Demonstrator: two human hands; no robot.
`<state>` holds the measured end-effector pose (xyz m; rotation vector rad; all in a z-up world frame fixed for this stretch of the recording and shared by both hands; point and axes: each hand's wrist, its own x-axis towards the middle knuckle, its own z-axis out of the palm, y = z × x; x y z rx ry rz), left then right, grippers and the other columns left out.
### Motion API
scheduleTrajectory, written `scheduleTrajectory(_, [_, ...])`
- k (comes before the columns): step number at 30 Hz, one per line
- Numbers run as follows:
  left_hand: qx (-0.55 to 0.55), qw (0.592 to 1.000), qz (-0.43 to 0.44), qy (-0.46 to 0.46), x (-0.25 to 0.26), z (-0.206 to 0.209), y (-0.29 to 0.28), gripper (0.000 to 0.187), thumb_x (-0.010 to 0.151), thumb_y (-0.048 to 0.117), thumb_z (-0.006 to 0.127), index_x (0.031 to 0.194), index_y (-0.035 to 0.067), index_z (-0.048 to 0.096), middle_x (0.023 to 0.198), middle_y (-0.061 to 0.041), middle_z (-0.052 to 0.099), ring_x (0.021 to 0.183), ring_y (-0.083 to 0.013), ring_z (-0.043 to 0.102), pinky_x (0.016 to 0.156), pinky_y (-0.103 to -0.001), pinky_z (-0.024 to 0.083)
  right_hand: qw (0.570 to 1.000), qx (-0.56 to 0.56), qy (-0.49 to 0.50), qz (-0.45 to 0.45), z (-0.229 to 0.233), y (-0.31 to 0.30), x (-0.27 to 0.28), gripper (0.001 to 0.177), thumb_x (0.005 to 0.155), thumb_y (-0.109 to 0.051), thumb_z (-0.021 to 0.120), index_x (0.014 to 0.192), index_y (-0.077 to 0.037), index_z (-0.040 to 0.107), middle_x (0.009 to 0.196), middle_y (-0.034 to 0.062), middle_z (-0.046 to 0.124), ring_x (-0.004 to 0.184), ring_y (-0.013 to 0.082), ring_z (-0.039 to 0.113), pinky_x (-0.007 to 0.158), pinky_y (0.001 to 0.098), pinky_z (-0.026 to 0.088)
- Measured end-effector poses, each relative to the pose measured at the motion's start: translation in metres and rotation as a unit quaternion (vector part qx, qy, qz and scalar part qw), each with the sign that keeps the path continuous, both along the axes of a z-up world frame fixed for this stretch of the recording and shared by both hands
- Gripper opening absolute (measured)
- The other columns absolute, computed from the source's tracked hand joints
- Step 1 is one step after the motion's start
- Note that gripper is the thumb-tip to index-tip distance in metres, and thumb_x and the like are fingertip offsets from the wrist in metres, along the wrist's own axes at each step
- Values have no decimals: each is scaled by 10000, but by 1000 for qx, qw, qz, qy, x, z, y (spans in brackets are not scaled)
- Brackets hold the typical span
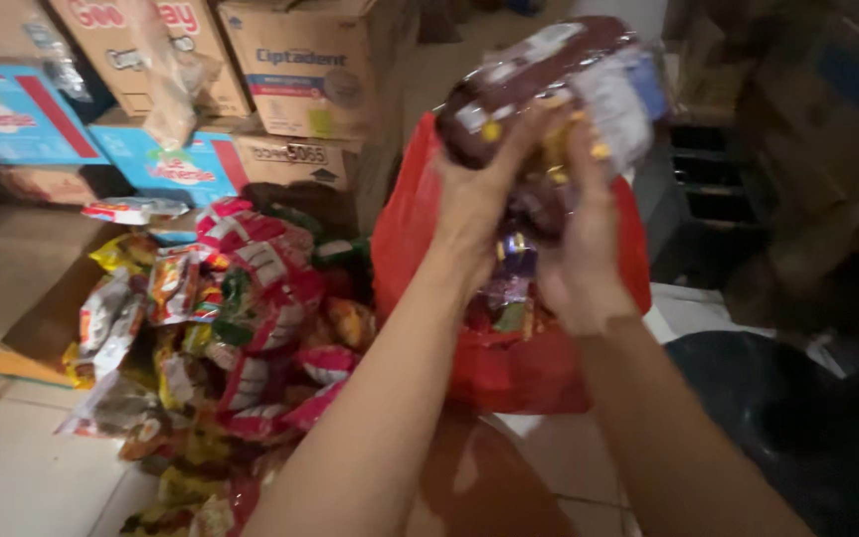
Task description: The person packs various snack items into a red plastic bag. They pick up multiple snack packets and boxes from a pile on the floor and place them into the bag.
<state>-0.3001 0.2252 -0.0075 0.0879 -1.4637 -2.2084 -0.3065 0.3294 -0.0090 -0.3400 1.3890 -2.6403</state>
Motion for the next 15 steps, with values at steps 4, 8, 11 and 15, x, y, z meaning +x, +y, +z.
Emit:
scheduleTrajectory(4, [41,998,46,-5,-13,6,-9,1140,555,412,919,1449,-50,382,1277,-189,660,1163,-310,667,990,-452,547,995,17,78,63,-21,-2,-22,728,932,-601,608,1455,-109,489,1331,61,640,1225,231,631,1036,414,517])
scheduleTrajectory(8, [49,995,74,43,-24,19,-30,1065,545,403,942,1372,-121,524,1230,-207,686,1108,-339,701,964,-469,604,902,355,117,-214,-39,12,-49,773,1030,-670,528,1480,-42,531,1345,121,647,1300,276,562,1120,426,397])
scheduleTrajectory(11, [-46,978,172,-108,-26,20,-37,1226,567,455,950,1454,19,225,1290,-164,558,1171,-274,656,1011,-403,573,679,542,254,-425,-53,26,-62,946,940,-614,755,1611,-73,367,1455,245,509,1388,420,423,1142,560,313])
scheduleTrajectory(15, [-252,917,261,-166,-31,18,-28,1199,555,582,920,1427,36,303,1271,-173,634,1142,-285,692,1022,-408,539,647,651,180,-355,-61,45,-100,1299,623,-539,879,1631,-29,239,1396,296,511,1339,457,400,1038,660,229])
